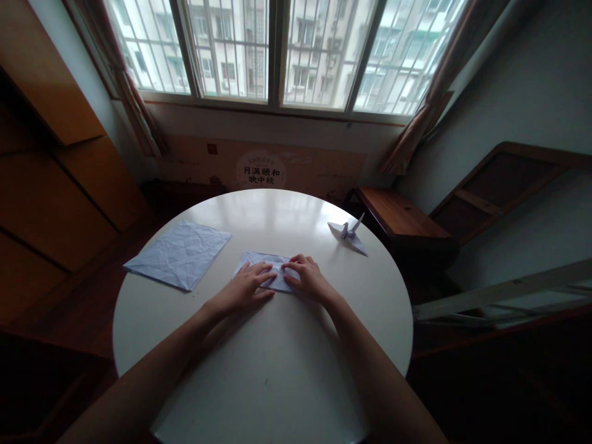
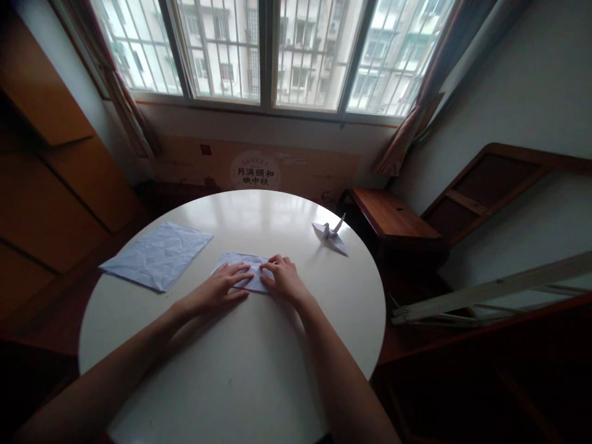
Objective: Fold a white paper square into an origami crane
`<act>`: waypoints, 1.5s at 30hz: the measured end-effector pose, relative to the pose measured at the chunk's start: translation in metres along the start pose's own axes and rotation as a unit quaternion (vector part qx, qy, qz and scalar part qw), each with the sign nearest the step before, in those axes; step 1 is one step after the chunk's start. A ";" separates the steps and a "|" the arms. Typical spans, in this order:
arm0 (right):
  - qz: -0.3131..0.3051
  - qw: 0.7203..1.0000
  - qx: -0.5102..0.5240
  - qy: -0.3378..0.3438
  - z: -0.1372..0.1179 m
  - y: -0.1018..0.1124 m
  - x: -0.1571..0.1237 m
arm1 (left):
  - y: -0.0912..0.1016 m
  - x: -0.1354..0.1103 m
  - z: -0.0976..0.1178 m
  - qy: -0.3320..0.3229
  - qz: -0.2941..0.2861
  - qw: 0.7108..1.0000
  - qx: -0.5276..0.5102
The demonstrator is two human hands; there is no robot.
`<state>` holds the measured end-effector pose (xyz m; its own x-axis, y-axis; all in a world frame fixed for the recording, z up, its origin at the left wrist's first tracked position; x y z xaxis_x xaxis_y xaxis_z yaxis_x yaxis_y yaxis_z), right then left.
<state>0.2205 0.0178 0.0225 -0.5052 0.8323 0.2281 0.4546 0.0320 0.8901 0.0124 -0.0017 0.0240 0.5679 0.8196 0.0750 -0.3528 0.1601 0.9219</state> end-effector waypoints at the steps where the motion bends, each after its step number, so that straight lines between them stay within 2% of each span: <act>1: -0.001 1.000 0.000 -0.001 0.001 0.000 0.000 | 0.000 0.000 0.000 0.000 0.001 1.000 0.001; 8: 0.010 1.000 0.005 0.003 0.001 -0.001 0.000 | -0.001 0.000 -0.002 -0.003 0.045 0.999 0.024; 11: 0.015 1.000 0.011 0.005 0.002 -0.002 0.000 | 0.003 0.001 -0.004 0.042 0.084 0.994 0.058; 17: 0.014 1.000 0.013 0.007 0.003 -0.002 0.000 | 0.009 -0.002 -0.013 0.142 0.122 0.975 0.119; 19: 0.012 1.000 0.013 0.008 0.002 -0.001 0.000 | 0.010 -0.002 -0.014 0.154 0.138 0.970 0.128; 21: 0.008 1.000 0.010 0.011 0.000 -0.001 0.000 | 0.010 -0.001 -0.012 0.116 0.139 0.976 0.118; 25: 0.008 1.000 -0.005 0.005 -0.004 0.001 -0.001 | 0.007 0.001 0.004 -0.062 0.087 0.994 0.028; 27: 0.007 1.000 -0.012 -0.002 -0.005 0.002 -0.001 | 0.004 0.001 0.012 -0.101 0.080 0.992 0.013; 30: -0.004 1.000 -0.016 -0.006 -0.007 0.003 -0.001 | -0.002 0.003 0.018 -0.093 0.074 0.992 0.038; 35: -0.010 1.000 -0.020 -0.007 -0.010 0.004 -0.001 | -0.008 0.007 0.017 -0.067 0.104 0.988 0.094; 41: -0.013 1.000 -0.008 -0.007 -0.011 0.004 -0.001 | -0.001 0.006 0.013 -0.059 0.109 0.985 0.118; 45: -0.007 1.000 0.024 0.019 -0.011 0.004 -0.003 | 0.003 0.005 0.014 -0.059 0.100 0.985 0.126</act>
<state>0.2153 0.0093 0.0301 -0.5379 0.8106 0.2315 0.4813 0.0698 0.8738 0.0244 -0.0044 0.0327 0.5928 0.7495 0.2948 -0.2792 -0.1521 0.9481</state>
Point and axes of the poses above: each hand's wrist, its own x-axis towards the middle knuckle, its own y-axis out of the back of the hand, z = x × y, the point moved 2 cm from there along x, towards the middle knuckle, and after that the axes turned 7 degrees about y, right-handed, at the moved point
